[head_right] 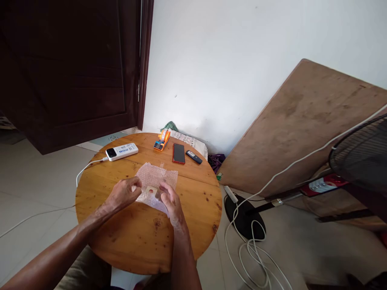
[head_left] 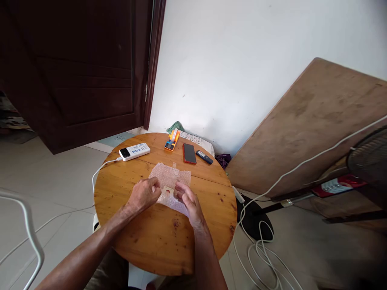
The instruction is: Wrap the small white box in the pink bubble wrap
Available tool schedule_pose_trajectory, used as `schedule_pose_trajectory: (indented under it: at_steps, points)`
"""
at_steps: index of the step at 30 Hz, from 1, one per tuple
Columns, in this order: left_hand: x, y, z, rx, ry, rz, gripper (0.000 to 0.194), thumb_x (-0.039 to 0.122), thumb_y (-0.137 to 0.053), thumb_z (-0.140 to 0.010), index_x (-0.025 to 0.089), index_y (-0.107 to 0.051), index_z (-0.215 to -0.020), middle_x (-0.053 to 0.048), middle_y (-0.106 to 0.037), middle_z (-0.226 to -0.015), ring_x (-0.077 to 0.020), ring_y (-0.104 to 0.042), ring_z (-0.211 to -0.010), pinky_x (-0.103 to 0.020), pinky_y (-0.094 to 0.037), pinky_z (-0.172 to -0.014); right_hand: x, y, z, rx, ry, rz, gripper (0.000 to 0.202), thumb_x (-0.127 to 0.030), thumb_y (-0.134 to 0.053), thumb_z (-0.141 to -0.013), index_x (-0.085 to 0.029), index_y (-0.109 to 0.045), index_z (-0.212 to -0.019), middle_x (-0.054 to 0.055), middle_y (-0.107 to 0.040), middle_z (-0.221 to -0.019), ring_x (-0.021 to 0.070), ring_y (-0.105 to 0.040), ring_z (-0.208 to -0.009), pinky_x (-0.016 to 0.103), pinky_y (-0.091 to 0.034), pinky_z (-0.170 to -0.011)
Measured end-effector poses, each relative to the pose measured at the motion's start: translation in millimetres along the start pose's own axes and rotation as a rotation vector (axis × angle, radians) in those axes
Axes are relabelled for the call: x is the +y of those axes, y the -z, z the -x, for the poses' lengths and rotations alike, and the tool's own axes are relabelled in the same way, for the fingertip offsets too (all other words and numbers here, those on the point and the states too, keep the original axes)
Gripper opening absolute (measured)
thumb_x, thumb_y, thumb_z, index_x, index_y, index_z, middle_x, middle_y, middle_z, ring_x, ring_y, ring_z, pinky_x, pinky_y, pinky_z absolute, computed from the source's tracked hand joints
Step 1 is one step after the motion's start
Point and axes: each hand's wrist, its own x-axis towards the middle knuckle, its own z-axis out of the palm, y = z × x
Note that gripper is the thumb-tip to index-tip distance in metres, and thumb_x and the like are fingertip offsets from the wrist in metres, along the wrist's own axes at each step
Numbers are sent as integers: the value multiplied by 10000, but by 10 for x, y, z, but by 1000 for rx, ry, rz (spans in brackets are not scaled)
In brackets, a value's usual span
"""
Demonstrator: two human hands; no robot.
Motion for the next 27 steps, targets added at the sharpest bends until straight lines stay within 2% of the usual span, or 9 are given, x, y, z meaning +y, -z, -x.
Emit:
schedule_pose_trajectory:
  at_steps: [2, 4, 8, 10, 12, 14, 17, 21, 27]
  points:
    - [12, -47, -128, -31, 84, -2, 125, 176, -517, -755, 225, -632, -745, -17, -704, -762, -206, -653, -762, -278, -425, -674, -54, 63, 8, -23, 9, -8, 705, -718, -596, -766, -234, -589, -1278, 121, -599, -1341, 330, -520, -1280, 474, -415, -1053]
    - [-15, -106, -201, -45, 111, -1, 128, 181, -516, -753, 224, -636, -743, -20, -700, -748, -208, -652, -745, -275, -422, -655, -81, 73, 12, -9, -21, 79, 660, -626, -703, -724, -229, -608, -1243, 105, -637, -1280, 313, -574, -1199, 440, -444, -1014]
    - [-136, -158, -213, -60, 103, 18, 162, 175, -503, -763, 217, -649, -818, -23, -716, -816, -198, -661, -791, -276, -459, -719, -38, -54, 0, 150, -110, 204, 301, -405, -691, -757, -195, -683, -973, 49, -710, -953, 210, -647, -835, 305, -512, -743]
    - [-195, -140, -190, -69, 49, 77, 300, 159, -514, -740, 212, -643, -1005, -30, -730, -969, -199, -663, -905, -287, -481, -809, 2, -131, -16, 200, -120, 180, 217, -378, -636, -780, -179, -681, -854, 28, -689, -809, 182, -622, -735, 267, -489, -651]
    - [-232, -125, -174, -82, -82, 167, 565, 144, -552, -682, 217, -557, -1242, -40, -698, -1161, -219, -621, -1083, -335, -464, -948, 34, -178, -31, 231, -137, 169, 196, -363, -623, -773, -174, -669, -789, 13, -658, -726, 167, -597, -681, 246, -464, -599]
    - [-241, -144, -176, -101, -231, 231, 725, 152, -591, -650, 221, -474, -1363, -56, -660, -1252, -245, -560, -1199, -401, -411, -1049, 55, -193, -41, 259, -164, 173, 185, -353, -628, -759, -170, -655, -756, 2, -633, -685, 153, -572, -640, 234, -442, -563]
    - [-218, -240, -207, -128, -309, 241, 603, 202, -613, -703, 198, -549, -1303, -76, -697, -1161, -247, -600, -1133, -426, -408, -1051, 62, -183, -44, 275, -189, 153, 184, -351, -630, -751, -168, -643, -748, -10, -603, -657, 134, -541, -599, 225, -419, -534]
    - [-187, -353, -226, -148, -257, 250, 270, 223, -589, -765, 195, -682, -1017, -60, -730, -1015, -207, -658, -955, -347, -485, -911, 19, -176, -34, 277, -193, 132, 190, -357, -644, -736, -179, -600, -689, -27, -563, -615, 116, -497, -560, 218, -398, -514]
    - [-162, -298, -83, -193, -213, 317, 94, 187, -556, -744, 183, -650, -750, -13, -689, -821, -154, -631, -783, -251, -481, -734, -81, -166, 4, 197, -258, 17, 184, -338, -661, -702, -185, -573, -651, -40, -541, -594, 109, -483, -555, 219, -392, -530]
